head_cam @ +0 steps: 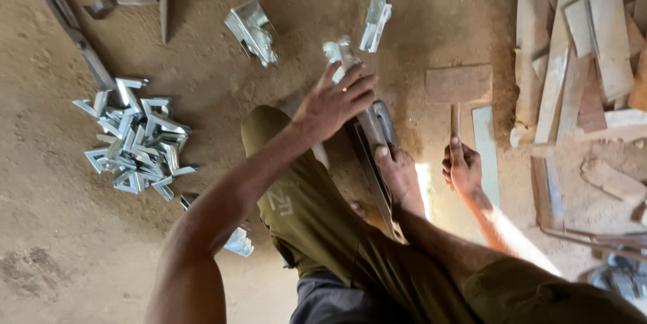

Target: The person sits on the workshop floor and bends galvanized metal angle pieces by hand over a metal form, striking them with a wooden mallet to shape the corners, then tosses the finished pieces onto a pile and picks up the next piece.

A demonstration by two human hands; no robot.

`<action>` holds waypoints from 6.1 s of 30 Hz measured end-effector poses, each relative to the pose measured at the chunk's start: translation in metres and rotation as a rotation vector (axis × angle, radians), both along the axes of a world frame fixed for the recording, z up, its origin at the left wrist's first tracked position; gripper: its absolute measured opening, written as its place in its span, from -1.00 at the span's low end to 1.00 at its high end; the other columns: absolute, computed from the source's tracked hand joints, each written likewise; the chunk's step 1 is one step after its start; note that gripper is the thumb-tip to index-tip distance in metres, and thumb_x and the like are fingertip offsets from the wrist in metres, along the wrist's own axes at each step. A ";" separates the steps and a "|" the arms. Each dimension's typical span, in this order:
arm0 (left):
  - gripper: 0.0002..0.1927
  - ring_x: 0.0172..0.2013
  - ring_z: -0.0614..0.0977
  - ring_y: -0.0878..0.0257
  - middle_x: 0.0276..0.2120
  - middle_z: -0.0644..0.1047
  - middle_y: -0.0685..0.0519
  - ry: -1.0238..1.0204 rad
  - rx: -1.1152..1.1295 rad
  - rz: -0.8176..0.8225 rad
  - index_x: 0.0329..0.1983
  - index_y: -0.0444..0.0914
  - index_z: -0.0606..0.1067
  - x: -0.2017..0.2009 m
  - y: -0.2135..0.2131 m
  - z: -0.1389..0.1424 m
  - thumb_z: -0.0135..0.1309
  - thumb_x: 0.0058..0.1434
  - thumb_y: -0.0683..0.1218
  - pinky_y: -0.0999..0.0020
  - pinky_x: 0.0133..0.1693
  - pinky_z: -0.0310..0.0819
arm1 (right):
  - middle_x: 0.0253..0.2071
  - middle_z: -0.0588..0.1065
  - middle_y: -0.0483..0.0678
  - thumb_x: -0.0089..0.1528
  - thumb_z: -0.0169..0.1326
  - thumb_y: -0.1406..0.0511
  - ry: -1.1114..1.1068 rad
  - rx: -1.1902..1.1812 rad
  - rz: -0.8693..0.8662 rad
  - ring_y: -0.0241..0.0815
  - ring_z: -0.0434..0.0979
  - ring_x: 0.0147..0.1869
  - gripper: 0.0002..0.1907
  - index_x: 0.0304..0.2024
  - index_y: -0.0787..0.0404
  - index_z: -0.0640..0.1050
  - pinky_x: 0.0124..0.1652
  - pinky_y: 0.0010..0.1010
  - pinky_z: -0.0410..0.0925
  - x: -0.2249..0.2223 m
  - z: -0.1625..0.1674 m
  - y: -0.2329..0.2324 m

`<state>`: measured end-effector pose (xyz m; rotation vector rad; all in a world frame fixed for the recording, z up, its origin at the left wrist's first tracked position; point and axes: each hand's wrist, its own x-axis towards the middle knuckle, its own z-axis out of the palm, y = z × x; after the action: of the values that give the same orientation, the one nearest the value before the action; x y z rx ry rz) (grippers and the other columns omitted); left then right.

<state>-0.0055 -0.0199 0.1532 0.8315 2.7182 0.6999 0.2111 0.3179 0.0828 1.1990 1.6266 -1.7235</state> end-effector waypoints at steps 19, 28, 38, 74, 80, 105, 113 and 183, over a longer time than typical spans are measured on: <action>-0.10 0.38 0.25 -0.08 0.46 0.13 -0.03 -1.241 0.921 1.713 0.55 0.05 -0.04 -0.009 0.066 -0.091 -0.55 0.22 0.51 -0.23 0.29 0.14 | -0.75 0.30 -0.13 0.45 -0.08 0.10 0.914 0.133 0.230 -0.35 0.25 -0.77 -0.57 -0.47 0.15 0.43 -0.77 -0.50 0.18 -0.051 0.098 -0.060; -0.09 -0.06 0.57 0.10 0.00 0.53 -0.04 -1.256 0.848 1.851 0.15 -0.24 0.43 -0.012 0.062 -0.125 -0.44 0.30 0.58 0.04 -0.03 0.48 | -0.79 0.20 -0.22 0.51 -0.16 0.11 0.677 0.622 0.677 -0.42 0.09 -0.81 -0.47 -0.53 0.18 0.40 -0.83 -0.51 -0.05 -0.024 0.010 -0.019; -0.02 -0.52 0.57 0.20 -0.46 0.60 -0.06 -1.450 1.395 1.284 -0.23 -0.24 0.51 0.000 0.051 -0.145 -0.60 0.21 0.63 0.23 -0.46 0.51 | -0.78 0.26 -0.23 0.50 -0.17 0.20 0.636 0.422 0.460 -0.39 0.22 -0.82 -0.50 -0.57 0.16 0.39 -0.84 -0.52 0.05 -0.020 -0.027 -0.031; 0.16 -0.39 0.51 0.07 -0.31 0.50 -0.15 -1.451 1.245 1.569 0.19 -0.42 0.43 0.003 0.064 -0.126 -0.54 0.27 0.69 0.11 -0.34 0.44 | -0.57 0.37 -0.19 0.44 -0.03 -0.01 1.046 -0.279 -0.063 -0.28 0.29 -0.59 -0.56 -0.39 0.11 0.40 -0.60 -0.53 0.21 -0.047 0.079 -0.044; -0.17 -0.23 0.64 0.11 -0.16 0.55 -0.02 -1.245 1.285 1.710 0.32 -0.31 0.34 -0.007 0.067 -0.115 -0.29 0.38 0.46 0.14 -0.19 0.58 | -0.63 0.43 0.11 0.40 -0.10 0.07 0.174 0.474 0.746 -0.09 0.36 -0.58 -0.58 -0.30 0.25 0.53 -0.56 -0.32 0.23 -0.044 0.055 -0.092; 0.11 -0.31 0.65 -0.02 -0.38 0.60 -0.21 -1.662 1.360 1.115 -0.08 -0.34 0.57 -0.003 0.042 -0.099 -0.90 0.28 0.48 0.09 -0.15 0.58 | -0.59 0.40 -0.16 0.51 -0.04 0.19 0.726 0.226 0.315 -0.40 0.26 -0.69 -0.60 -0.42 0.19 0.46 -0.76 -0.54 0.16 -0.049 0.084 -0.010; 0.00 -0.54 0.50 0.05 -0.56 0.50 -0.09 -1.707 1.398 1.381 -0.35 -0.30 0.50 0.000 0.056 -0.135 -0.63 0.25 0.61 0.09 -0.44 0.41 | -0.63 0.38 -0.13 0.63 -0.22 0.23 1.256 0.235 0.279 -0.26 0.34 -0.63 -0.60 -0.27 0.18 0.47 -0.68 -0.45 0.28 -0.072 0.062 -0.052; 0.25 -0.02 0.69 -0.12 0.15 0.53 -0.33 -1.644 1.338 1.206 0.43 -0.40 0.24 -0.050 0.030 -0.121 -0.67 0.12 0.66 -0.03 0.02 0.63 | -0.69 0.26 -0.18 0.52 -0.16 0.14 0.747 0.620 0.879 -0.38 0.24 -0.70 -0.62 -0.30 0.24 0.41 -0.71 -0.47 0.12 -0.112 -0.010 -0.057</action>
<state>-0.0557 0.0097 0.0317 -1.0978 0.6655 2.0207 0.0994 0.2612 0.0728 -0.1316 2.6828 -1.1201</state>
